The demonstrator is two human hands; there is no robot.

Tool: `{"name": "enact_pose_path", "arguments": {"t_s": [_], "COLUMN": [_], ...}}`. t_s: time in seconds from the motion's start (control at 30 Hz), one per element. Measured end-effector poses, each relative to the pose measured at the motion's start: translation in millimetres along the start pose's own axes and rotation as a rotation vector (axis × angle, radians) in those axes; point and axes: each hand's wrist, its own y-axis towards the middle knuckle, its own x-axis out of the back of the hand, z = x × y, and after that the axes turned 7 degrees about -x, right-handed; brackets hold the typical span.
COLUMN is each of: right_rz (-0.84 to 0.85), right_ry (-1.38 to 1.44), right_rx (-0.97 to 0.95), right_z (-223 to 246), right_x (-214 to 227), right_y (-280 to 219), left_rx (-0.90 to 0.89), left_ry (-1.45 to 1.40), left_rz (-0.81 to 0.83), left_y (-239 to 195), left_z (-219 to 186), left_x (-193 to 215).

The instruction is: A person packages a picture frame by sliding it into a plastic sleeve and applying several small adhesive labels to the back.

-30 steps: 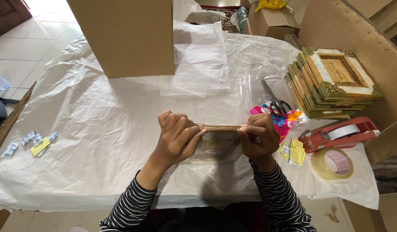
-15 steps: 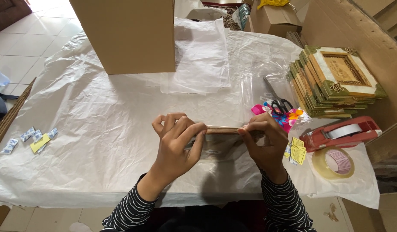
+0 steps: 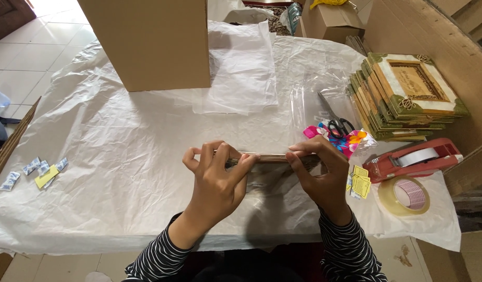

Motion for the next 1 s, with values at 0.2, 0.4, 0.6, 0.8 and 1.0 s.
{"name": "enact_pose_path", "arguments": {"t_s": [0.2, 0.4, 0.6, 0.8, 1.0], "right_rz": [0.005, 0.103, 0.165, 0.103, -0.113], "right_ry": [0.036, 0.045, 0.182, 0.204, 0.063], "right_rx": [-0.068, -0.195, -0.311, -0.302, -0.314], "right_z": [-2, -1, -9, -23, -63], "right_x": [3, 11, 21, 21, 66], "right_y": [-5, -5, -7, -18, -26], "left_rx": [-0.041, -0.064, -0.014, -0.031, 0.043], "left_ry": [0.134, 0.398, 0.63, 0.757, 0.699], "left_rz": [0.035, 0.096, 0.24, 0.396, 0.375], "left_y": [-7, -11, -19, -34, -47], "left_z": [-6, -27, -53, -60, -49], "left_x": [1, 5, 12, -1, -17]}}
